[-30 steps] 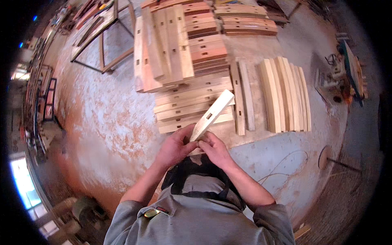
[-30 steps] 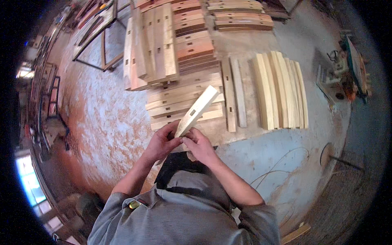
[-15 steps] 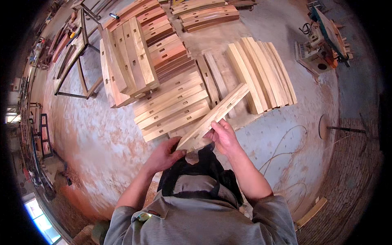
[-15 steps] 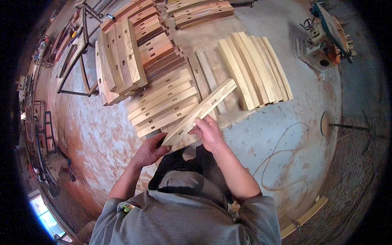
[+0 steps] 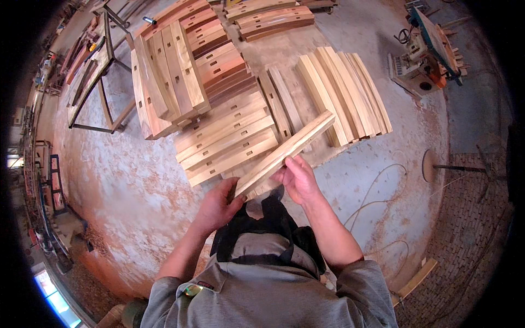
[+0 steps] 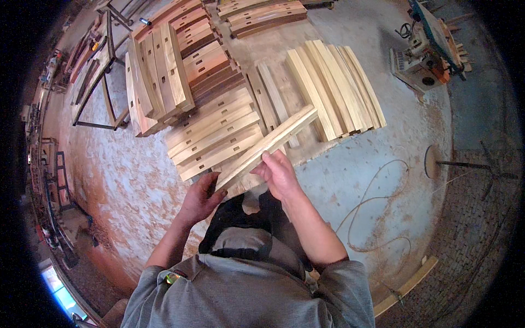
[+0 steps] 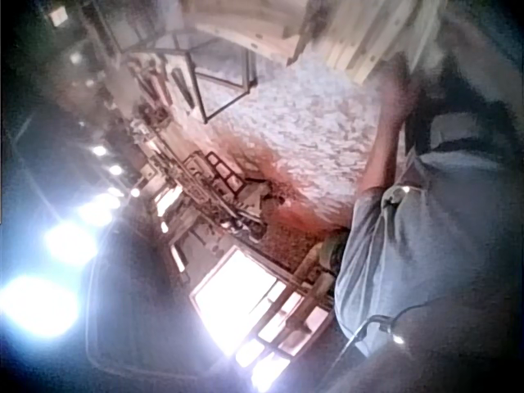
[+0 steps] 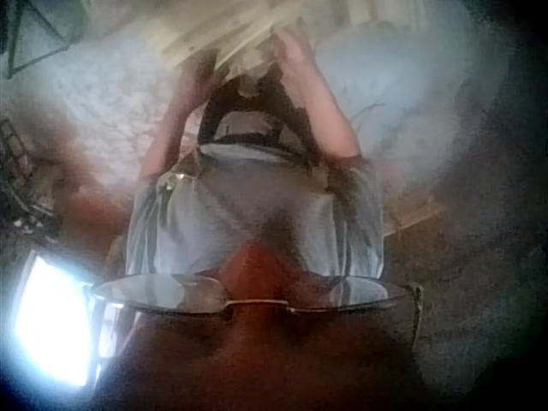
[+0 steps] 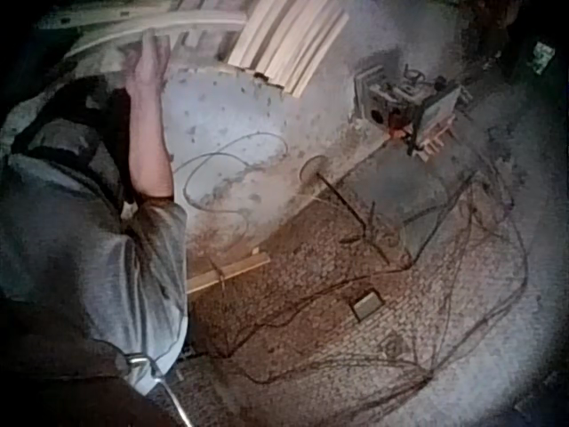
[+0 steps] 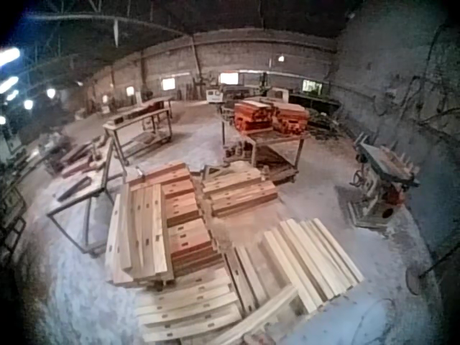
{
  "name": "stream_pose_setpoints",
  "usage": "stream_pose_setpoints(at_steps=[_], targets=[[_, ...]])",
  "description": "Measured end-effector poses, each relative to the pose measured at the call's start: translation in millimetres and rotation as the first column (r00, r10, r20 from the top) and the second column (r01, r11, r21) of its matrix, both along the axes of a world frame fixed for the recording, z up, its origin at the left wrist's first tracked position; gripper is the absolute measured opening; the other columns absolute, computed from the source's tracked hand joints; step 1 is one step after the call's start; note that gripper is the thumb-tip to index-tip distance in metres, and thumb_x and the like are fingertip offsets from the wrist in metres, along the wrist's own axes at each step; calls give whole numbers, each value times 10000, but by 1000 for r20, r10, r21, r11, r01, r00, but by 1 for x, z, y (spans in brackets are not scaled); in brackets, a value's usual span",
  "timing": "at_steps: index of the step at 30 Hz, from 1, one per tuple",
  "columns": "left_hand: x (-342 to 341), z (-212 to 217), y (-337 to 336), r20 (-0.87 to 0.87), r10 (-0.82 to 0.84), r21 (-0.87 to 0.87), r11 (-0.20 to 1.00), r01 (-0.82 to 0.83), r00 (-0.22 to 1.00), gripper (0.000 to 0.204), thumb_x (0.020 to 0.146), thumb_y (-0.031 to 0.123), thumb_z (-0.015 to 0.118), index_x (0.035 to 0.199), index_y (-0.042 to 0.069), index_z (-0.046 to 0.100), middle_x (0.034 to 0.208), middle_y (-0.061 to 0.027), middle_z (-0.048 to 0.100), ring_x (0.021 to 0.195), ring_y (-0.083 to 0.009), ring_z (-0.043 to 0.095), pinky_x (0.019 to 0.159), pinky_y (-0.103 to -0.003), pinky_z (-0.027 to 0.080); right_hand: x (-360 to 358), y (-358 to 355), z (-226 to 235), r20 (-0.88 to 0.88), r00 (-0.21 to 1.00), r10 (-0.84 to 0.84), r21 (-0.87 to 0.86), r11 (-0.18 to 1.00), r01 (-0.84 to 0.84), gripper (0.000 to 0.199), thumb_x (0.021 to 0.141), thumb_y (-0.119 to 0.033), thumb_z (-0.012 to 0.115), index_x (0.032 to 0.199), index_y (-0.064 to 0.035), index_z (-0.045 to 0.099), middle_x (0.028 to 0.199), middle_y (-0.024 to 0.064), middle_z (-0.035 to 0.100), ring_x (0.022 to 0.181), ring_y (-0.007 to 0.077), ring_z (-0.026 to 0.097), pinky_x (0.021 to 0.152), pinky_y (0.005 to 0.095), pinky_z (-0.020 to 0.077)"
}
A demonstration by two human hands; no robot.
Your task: The person repeatedly picks up thin wooden planks with rectangular cutouts from a pile and places them into a growing stack on a workbench. The person handles the planks one at a time, aligning them before adding them to the stack.
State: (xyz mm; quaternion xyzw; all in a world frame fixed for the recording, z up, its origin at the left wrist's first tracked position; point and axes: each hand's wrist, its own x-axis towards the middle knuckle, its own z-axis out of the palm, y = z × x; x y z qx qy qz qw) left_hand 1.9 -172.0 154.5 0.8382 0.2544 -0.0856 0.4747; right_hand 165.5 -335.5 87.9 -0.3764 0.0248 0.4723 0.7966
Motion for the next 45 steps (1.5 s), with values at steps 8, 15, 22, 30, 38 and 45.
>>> stream_pose_setpoints(at_steps=[8,15,22,30,38,45], targets=[[-16,-21,0,81,-45,240,970,24,996,400,812,169,685,1162,38,545,961,-173,590,896,-383,599,739,-439,498,-12,5,-8,-126,989,-72,-33,997,68,298,973,-211,520,1251,-104,495,1170,101,605,1032,241,610,872,450,512],[-15,-27,3,34,-63,365,930,46,997,409,814,198,693,1162,33,554,962,-165,609,891,-360,617,751,-434,506,-22,15,-15,-154,987,-34,-64,998,25,278,968,-199,539,1225,-102,492,1132,94,617,995,209,621,783,410,558],[-16,-27,5,-106,-13,138,990,28,994,415,882,290,645,1185,19,560,934,-198,663,857,-353,661,754,-413,516,-26,22,-12,-47,999,9,-213,977,-19,248,950,-226,580,1137,-71,530,997,58,646,803,135,642,642,293,557],[-18,-26,8,-174,-6,6,1000,7,985,459,877,366,635,1190,35,575,900,-196,661,845,-366,653,730,-431,514,-31,19,-18,-27,998,56,-271,961,-61,270,931,-266,613,1092,-60,545,882,48,657,709,112,627,601,255,518],[-4,-38,-6,81,-163,471,876,107,983,488,765,250,735,1170,44,557,969,-154,613,896,-352,613,743,-440,508,-44,26,-24,-54,985,161,-328,929,-170,271,931,-273,608,1084,-58,546,861,41,645,715,112,620,587,266,508],[-8,-77,31,145,-101,578,816,-2,984,393,726,147,724,1083,40,599,989,-160,600,967,-352,564,808,-445,478,-36,-11,-41,-73,988,137,-403,902,-155,219,970,-266,562,1067,-74,524,928,97,655,712,166,648,604,305,552]])
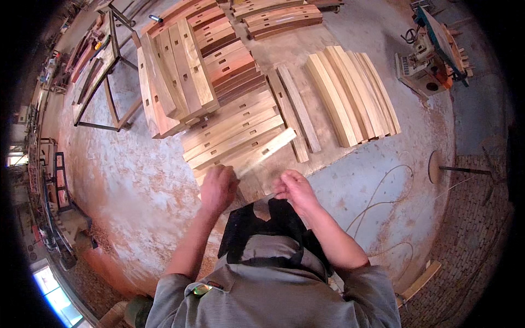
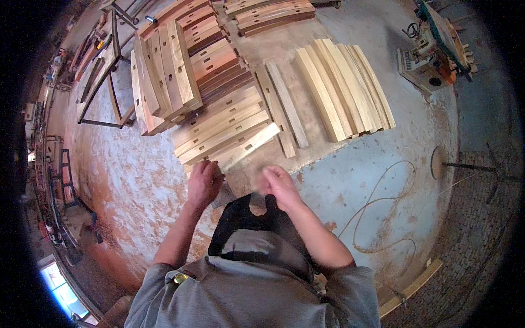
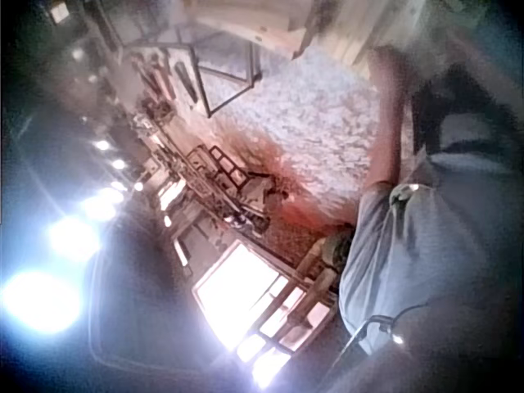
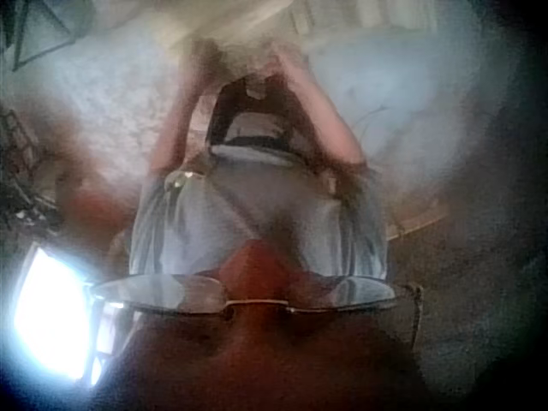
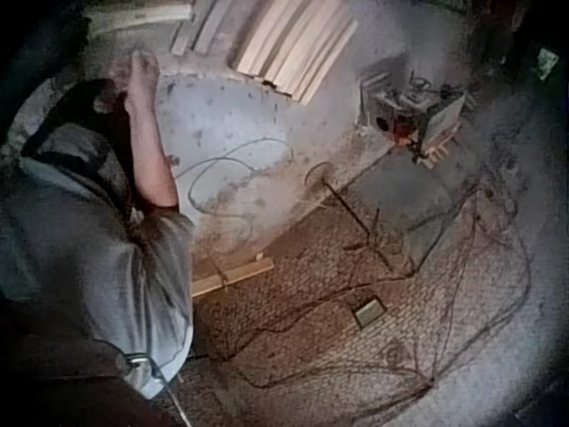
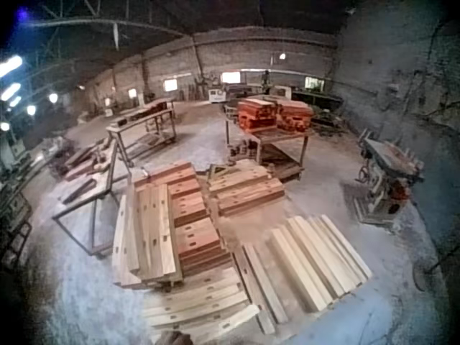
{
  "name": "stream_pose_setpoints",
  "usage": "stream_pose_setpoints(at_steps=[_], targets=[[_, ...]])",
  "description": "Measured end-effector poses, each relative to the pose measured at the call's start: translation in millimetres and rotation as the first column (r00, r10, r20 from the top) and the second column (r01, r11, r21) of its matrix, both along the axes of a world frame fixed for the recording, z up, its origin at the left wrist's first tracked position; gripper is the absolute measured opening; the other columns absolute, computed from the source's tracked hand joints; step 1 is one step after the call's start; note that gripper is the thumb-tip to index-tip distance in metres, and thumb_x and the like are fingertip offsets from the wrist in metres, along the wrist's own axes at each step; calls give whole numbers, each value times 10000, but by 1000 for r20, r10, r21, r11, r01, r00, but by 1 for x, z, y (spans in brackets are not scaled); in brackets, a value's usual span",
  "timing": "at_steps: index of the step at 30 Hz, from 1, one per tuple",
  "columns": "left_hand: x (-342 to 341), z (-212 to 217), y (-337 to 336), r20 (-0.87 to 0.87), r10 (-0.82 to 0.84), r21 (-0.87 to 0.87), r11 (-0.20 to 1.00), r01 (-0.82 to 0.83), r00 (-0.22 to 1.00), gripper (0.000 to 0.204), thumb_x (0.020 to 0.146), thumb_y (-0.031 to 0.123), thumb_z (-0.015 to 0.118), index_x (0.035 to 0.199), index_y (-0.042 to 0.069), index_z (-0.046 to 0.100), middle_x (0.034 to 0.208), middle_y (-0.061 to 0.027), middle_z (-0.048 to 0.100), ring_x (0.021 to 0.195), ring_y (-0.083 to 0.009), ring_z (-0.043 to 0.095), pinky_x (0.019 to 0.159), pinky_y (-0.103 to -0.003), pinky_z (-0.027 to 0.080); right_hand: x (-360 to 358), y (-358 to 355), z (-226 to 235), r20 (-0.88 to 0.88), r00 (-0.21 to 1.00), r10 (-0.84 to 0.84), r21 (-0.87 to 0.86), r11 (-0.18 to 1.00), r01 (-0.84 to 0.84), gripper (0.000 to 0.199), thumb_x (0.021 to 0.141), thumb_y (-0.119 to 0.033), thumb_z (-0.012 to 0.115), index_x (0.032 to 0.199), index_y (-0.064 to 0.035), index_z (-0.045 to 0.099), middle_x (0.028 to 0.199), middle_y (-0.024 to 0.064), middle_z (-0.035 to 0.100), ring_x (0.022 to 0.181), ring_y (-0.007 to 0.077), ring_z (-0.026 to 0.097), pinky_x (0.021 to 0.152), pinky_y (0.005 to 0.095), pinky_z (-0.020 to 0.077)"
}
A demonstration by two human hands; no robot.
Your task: The person repeatedly picks up thin wooden planks with rectangular cutouts from a pile and places them into a growing stack on a workbench. The person handles the planks one at a time, aligning them before adding them to the stack.
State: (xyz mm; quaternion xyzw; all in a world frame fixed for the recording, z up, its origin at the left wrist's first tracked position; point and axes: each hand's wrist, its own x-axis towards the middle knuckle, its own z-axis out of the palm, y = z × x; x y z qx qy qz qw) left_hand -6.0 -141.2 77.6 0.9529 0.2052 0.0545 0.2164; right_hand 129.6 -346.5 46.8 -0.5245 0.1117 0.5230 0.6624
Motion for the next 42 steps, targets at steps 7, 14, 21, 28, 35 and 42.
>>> stream_pose_setpoints(at_steps=[7,14,21,28,35,42], targets=[[10,-25,39,-26,7,93,996,-5,1000,407,707,139,723,1090,54,615,1018,-152,597,989,-339,549,852,-433,460,24,-50,-14,145,989,-13,-183,982,40,147,972,-213,539,1029,-78,537,915,64,639,721,130,628,588,263,526],[12,-42,44,-11,49,153,987,-47,999,448,710,152,730,1129,56,602,1145,-145,575,1085,-342,521,912,-435,438,45,-53,-27,753,576,320,-446,890,89,359,846,-212,683,1097,2,541,978,152,604,880,274,614,770,381,512],[22,-44,39,-44,79,243,968,-66,996,687,711,181,758,1309,6,468,1389,-213,422,1304,-386,383,1077,-468,333,64,-14,-8,753,134,644,-657,724,209,731,738,-279,775,1304,10,415,1325,308,389,1229,443,386,1036,504,335],[31,-53,42,-136,19,322,946,26,990,727,739,239,734,1340,-31,425,1443,-247,363,1352,-404,330,1116,-502,272,73,12,-26,612,158,775,-784,568,250,810,713,-281,783,1362,-46,359,1323,301,390,1213,432,405,1011,519,345],[31,-60,43,-160,34,355,935,25,987,717,747,236,717,1344,-29,423,1454,-239,357,1369,-399,313,1114,-511,272,90,-1,-40,627,223,746,-779,593,204,706,763,-174,701,1366,-41,358,1172,253,482,1097,431,463,962,491,380],[35,-44,42,-146,29,256,967,10,989,668,764,233,712,1323,-16,443,1434,-243,375,1360,-400,320,1116,-495,273,72,-46,-61,658,724,206,-337,941,39,671,841,-110,600,1428,25,304,1309,226,477,1205,330,475,1048,399,367]])
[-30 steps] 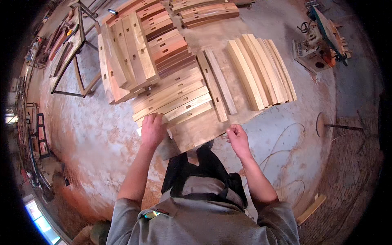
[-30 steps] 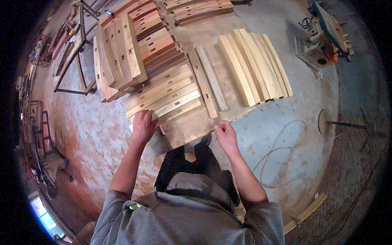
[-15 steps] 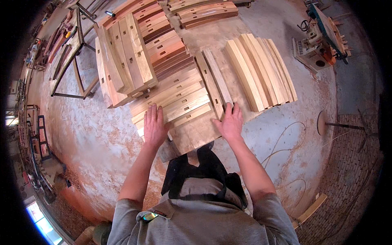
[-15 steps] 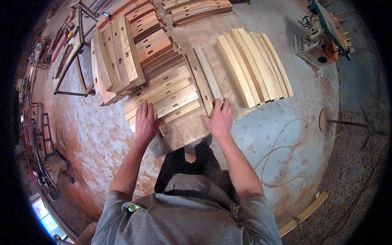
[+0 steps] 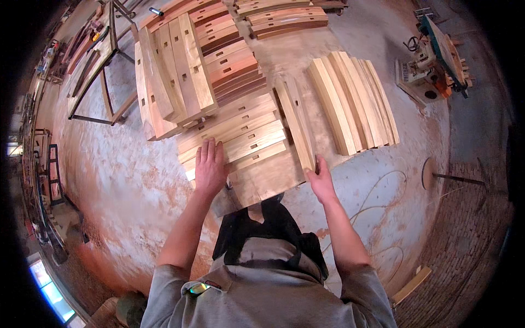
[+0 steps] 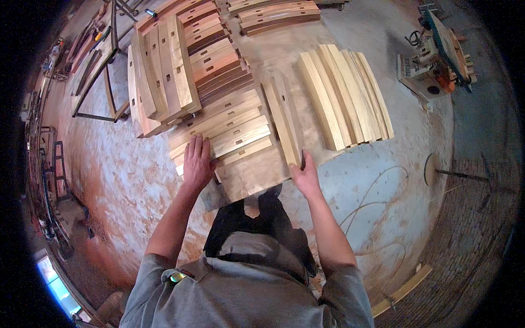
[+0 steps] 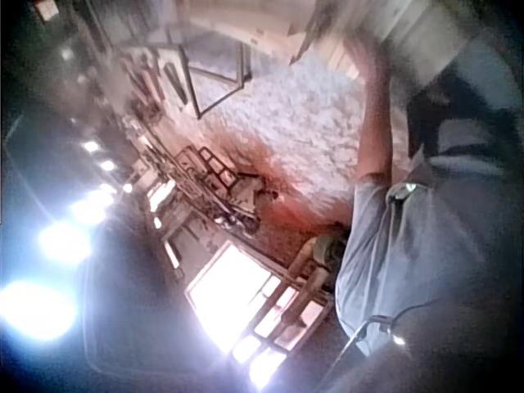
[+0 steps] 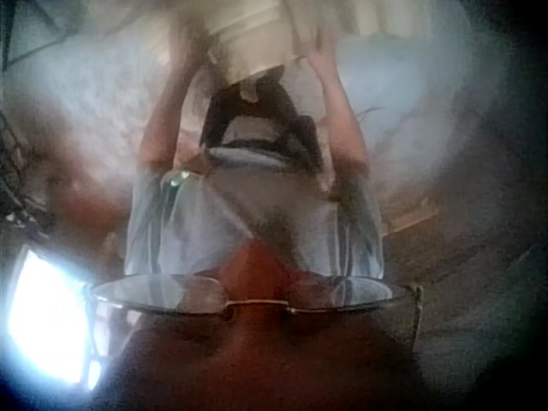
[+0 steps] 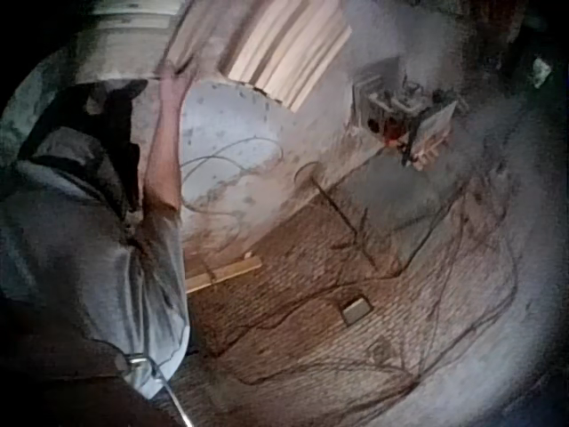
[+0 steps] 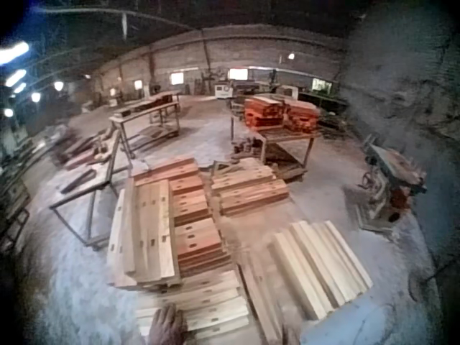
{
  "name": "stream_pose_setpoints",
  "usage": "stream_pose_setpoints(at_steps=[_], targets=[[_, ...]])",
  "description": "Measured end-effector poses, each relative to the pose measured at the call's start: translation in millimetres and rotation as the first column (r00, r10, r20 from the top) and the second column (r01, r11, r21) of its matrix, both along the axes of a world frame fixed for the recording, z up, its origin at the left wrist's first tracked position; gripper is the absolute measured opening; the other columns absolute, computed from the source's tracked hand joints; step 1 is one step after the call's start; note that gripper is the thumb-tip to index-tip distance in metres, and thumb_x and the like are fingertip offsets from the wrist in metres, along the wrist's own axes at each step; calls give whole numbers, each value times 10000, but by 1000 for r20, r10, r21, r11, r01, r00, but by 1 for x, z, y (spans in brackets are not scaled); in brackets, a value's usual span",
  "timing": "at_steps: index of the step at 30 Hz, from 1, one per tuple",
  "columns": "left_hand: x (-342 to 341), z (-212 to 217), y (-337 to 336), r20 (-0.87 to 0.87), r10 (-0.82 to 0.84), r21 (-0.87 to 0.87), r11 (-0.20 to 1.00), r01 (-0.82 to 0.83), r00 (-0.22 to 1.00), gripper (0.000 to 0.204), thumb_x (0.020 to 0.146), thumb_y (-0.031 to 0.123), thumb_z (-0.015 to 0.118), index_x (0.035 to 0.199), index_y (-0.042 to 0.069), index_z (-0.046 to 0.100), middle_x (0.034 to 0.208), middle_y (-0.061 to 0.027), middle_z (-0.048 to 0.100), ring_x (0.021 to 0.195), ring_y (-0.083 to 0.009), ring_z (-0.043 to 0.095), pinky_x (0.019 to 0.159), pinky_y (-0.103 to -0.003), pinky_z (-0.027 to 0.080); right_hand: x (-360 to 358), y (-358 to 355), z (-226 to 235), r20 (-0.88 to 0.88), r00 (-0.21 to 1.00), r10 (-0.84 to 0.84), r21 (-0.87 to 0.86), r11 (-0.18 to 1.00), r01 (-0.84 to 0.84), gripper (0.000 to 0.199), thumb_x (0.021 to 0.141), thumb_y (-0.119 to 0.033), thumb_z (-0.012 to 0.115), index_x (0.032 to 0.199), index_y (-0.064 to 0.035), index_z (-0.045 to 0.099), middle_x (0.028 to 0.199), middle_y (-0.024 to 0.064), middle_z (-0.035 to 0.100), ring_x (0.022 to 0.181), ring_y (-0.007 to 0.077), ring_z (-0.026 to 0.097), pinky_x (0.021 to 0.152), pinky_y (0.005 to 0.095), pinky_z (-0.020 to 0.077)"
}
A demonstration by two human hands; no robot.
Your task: The person repeatedly picks up thin wooden planks with rectangular cutouts from a pile and places them into a growing stack on a workbench. The person handles the planks one at a time, aligning them before adding them to the stack.
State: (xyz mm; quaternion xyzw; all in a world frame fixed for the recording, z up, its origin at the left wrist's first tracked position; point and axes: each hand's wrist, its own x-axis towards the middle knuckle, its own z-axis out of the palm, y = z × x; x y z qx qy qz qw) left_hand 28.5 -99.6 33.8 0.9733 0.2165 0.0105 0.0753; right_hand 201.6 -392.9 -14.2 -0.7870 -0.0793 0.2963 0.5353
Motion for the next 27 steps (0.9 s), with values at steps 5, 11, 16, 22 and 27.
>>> stream_pose_setpoints(at_steps=[5,11,16,22,27], targets=[[18,27,-33,61,11,-212,977,2,998,645,807,252,702,1334,-14,441,1364,-252,450,1276,-412,421,1059,-469,360,-41,-22,40,-533,835,-140,215,931,294,569,923,-153,564,1421,-11,329,1230,128,538,1093,265,556,930,392,475],[52,45,-128,4,-14,-940,340,9,1000,505,912,302,603,1298,-3,493,1075,-232,619,907,-261,659,797,-400,537,-77,-26,79,-741,671,33,422,800,426,549,950,-176,544,1431,-65,304,1229,103,539,1046,256,598,825,397,542],[76,42,-164,-205,99,-960,175,-220,974,581,886,266,620,1348,9,380,1002,-175,632,778,-220,654,702,-329,543,-90,-20,97,-743,668,36,446,771,455,562,960,-184,535,1449,-106,269,1297,100,488,1155,250,539,869,415,535],[73,25,-172,-121,249,-989,48,-137,961,557,855,235,637,1322,15,427,1033,-178,623,932,-268,625,828,-363,508,-95,-18,88,-599,800,38,373,897,237,495,998,-264,483,1438,-130,299,1317,96,469,1173,235,517,841,400,538],[75,45,-155,-172,182,-980,71,-188,968,523,819,177,631,1293,22,471,989,-131,633,888,-215,623,791,-354,514,-83,-20,80,-743,669,-11,327,866,377,446,1006,-403,447,1325,-92,430,1228,80,528,1086,209,558,760,355,534]])
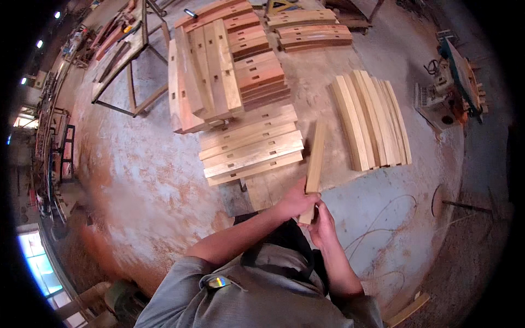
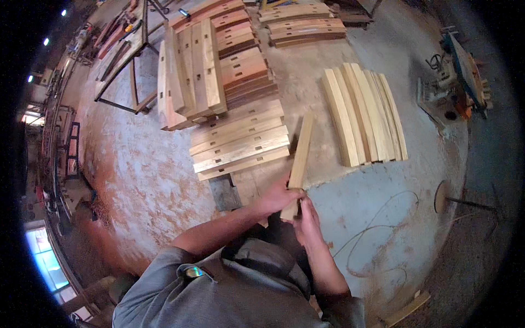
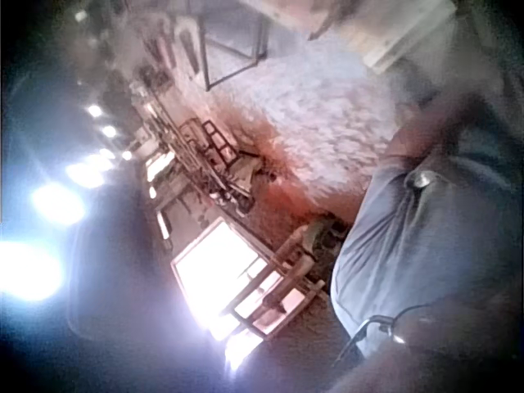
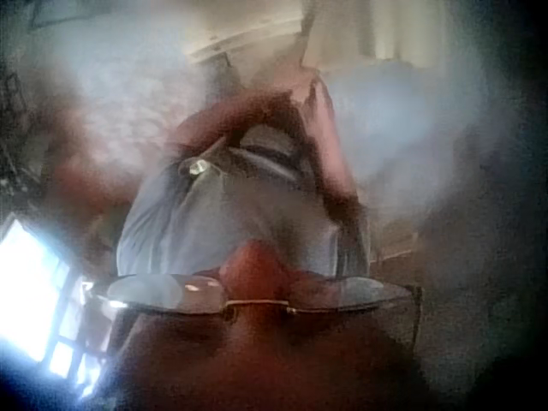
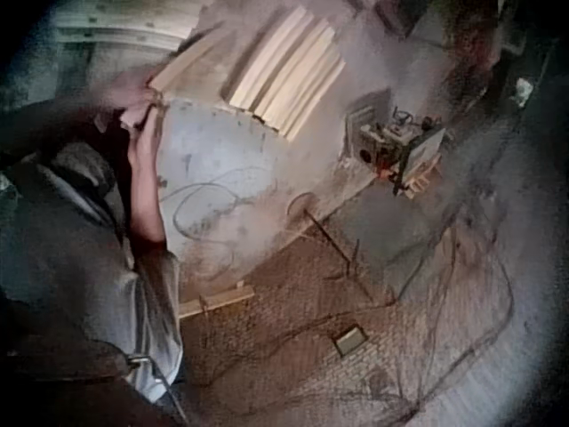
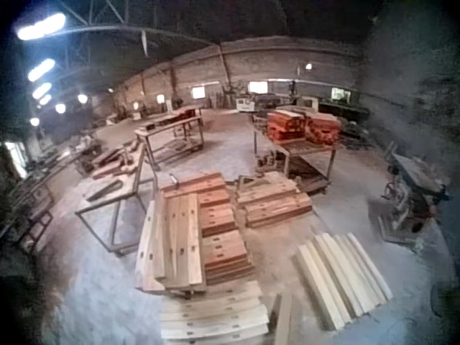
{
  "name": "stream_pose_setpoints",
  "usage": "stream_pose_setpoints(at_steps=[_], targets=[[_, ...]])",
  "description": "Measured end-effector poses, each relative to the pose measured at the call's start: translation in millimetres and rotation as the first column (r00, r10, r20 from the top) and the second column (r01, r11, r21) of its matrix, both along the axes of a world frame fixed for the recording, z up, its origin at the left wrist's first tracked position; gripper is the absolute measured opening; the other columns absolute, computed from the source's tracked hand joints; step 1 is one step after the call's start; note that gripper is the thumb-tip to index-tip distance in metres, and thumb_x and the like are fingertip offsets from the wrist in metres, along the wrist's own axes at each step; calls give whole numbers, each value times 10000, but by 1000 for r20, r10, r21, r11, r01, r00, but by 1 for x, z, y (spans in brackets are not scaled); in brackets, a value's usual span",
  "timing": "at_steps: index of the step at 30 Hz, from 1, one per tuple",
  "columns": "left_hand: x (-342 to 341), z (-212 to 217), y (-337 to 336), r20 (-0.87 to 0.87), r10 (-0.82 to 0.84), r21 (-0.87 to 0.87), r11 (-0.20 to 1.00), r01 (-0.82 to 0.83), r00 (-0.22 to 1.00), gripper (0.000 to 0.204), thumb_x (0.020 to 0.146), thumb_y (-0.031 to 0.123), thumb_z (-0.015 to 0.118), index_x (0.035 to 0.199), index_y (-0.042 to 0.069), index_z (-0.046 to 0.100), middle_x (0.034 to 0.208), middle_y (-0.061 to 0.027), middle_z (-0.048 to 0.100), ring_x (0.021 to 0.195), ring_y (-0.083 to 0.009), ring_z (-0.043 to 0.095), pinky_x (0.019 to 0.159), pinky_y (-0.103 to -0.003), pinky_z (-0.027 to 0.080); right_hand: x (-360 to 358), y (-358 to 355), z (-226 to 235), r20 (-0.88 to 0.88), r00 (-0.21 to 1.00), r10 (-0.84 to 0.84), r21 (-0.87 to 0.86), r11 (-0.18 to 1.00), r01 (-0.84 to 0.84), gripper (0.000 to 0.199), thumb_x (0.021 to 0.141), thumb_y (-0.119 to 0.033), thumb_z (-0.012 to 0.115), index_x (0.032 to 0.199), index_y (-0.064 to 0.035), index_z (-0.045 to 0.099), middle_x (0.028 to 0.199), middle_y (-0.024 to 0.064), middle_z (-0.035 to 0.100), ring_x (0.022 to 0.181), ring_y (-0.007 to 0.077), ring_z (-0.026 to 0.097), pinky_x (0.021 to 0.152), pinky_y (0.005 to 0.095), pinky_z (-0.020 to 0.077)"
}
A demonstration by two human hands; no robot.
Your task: The person repeatedly picks up thin wooden planks with rectangular cutouts from a pile and places them into a growing stack on a workbench. The person handles the planks one at a time, aligning them before adding them to the stack.
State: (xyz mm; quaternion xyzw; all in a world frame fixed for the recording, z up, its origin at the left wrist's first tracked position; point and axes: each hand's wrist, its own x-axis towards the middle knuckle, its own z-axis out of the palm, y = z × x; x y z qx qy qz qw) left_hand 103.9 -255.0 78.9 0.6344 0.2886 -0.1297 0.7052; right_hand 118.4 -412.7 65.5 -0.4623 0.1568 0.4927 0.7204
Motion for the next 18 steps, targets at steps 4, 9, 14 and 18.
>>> stream_pose_setpoints(at_steps=[4,9,14,18], targets=[[-8,-9,2,55,108,-186,978,-96,993,476,808,139,608,1261,27,518,975,-92,636,857,-194,617,765,-328,506,10,13,4,-20,999,30,-166,985,-33,389,1005,-419,439,1200,-88,496,1013,70,590,817,199,619,631,330,517],[-41,-16,30,0,11,-281,960,-10,1000,466,815,132,593,1266,25,538,931,-50,625,806,-141,598,732,-290,489,11,7,-6,65,996,64,-189,981,-51,298,996,-364,486,1054,-73,509,817,56,579,635,184,598,532,307,487],[-75,-2,59,-85,-11,-347,938,-20,996,416,861,213,602,1226,18,555,882,-27,607,776,-122,583,704,-289,492,13,-1,-18,-1,1000,19,-141,990,-19,280,986,-318,513,1120,-72,496,831,70,588,625,174,603,495,286,488],[-100,-16,70,-115,29,-470,879,-80,993,388,887,295,607,1150,17,545,828,-75,613,625,-171,595,533,-305,500,13,1,-17,8,1000,21,-149,989,-19,288,983,-344,512,1046,-64,515,811,79,607,638,200,611,528,317,492]])
